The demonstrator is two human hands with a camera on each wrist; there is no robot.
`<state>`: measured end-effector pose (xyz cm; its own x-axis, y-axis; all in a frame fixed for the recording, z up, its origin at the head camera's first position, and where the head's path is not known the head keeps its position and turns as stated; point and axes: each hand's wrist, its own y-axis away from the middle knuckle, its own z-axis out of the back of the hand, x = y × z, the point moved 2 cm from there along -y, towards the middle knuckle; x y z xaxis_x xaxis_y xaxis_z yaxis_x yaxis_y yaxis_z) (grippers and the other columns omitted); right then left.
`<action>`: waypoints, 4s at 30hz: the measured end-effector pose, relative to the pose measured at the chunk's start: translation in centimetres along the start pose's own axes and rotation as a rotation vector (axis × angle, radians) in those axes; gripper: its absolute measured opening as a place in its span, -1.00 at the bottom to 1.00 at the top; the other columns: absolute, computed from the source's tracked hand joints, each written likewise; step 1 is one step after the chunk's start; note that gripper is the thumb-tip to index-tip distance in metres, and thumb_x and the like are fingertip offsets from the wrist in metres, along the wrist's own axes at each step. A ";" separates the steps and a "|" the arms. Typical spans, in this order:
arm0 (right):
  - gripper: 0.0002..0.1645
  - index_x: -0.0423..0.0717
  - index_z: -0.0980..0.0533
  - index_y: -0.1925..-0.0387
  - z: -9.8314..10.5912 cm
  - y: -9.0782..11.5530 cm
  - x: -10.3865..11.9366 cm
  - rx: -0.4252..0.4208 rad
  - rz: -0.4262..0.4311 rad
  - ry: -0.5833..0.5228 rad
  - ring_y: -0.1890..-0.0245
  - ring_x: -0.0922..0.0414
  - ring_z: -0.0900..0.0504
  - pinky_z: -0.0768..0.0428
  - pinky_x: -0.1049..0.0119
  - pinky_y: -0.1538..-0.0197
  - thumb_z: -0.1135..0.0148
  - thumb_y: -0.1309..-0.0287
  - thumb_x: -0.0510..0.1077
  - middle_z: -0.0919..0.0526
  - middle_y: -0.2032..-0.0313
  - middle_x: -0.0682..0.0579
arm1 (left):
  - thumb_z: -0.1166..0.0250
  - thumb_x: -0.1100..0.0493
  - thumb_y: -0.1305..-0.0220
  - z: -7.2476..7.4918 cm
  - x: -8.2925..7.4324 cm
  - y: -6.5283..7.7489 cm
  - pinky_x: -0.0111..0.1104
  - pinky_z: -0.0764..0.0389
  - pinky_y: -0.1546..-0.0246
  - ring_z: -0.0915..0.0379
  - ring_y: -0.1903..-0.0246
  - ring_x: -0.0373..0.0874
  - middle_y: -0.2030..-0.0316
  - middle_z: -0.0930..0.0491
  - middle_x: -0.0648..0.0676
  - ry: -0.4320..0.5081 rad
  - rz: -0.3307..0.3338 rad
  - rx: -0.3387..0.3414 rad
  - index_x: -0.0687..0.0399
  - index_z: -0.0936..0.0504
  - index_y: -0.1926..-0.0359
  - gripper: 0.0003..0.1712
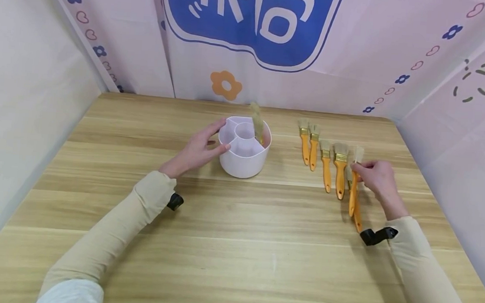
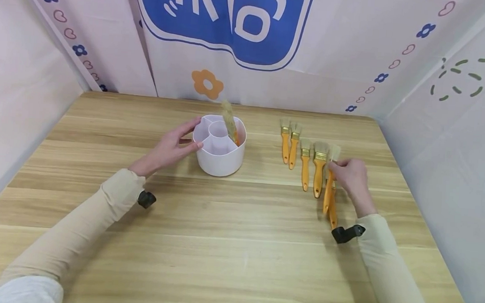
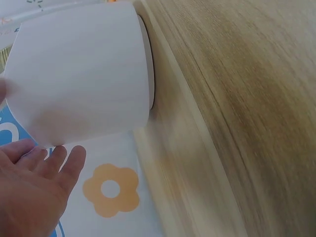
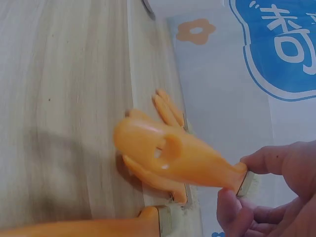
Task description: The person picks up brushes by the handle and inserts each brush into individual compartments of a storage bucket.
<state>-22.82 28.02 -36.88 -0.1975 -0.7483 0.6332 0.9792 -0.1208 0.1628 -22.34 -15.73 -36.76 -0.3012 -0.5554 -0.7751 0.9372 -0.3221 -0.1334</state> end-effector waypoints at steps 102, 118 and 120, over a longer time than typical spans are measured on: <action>-0.68 -0.37 -0.47 0.19 -12.2 5.9 22.0 -0.289 1.051 -0.503 0.41 0.03 -0.67 -0.60 0.43 0.50 -0.32 -0.04 -0.26 -0.63 0.30 -0.20 | -0.29 0.01 -0.19 -0.4 -0.6 0.2 -0.02 -0.54 -0.07 -0.30 -0.24 0.15 -0.37 -0.19 0.18 -0.034 0.015 -0.095 0.11 -0.10 -0.40 -0.14; -0.70 -0.32 -0.50 0.20 -14.4 5.5 21.9 -0.270 1.045 -0.271 0.38 0.06 -0.69 -0.68 0.37 0.38 -0.32 -0.05 -0.22 -0.61 0.31 -0.15 | -0.29 0.03 -0.20 -0.4 -0.5 0.3 0.01 -0.55 -0.05 -0.32 -0.22 0.13 -0.34 -0.23 0.15 -0.040 -0.039 -0.096 0.03 -0.16 -0.38 -0.21; -0.70 -0.31 -0.50 0.20 -14.6 5.6 21.9 -0.277 1.061 -0.229 0.37 0.07 -0.69 -0.68 0.35 0.38 -0.33 -0.05 -0.21 -0.61 0.31 -0.14 | -0.28 0.03 -0.21 -0.4 -0.5 0.3 0.01 -0.55 -0.05 -0.33 -0.22 0.12 -0.34 -0.24 0.13 -0.042 -0.041 -0.098 0.00 -0.18 -0.37 -0.24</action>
<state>-21.04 1.46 -33.19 0.7675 -0.4244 0.4805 0.6276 0.3442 -0.6984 -21.87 -15.24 -36.63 -0.3447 -0.5755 -0.7416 0.9360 -0.2702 -0.2254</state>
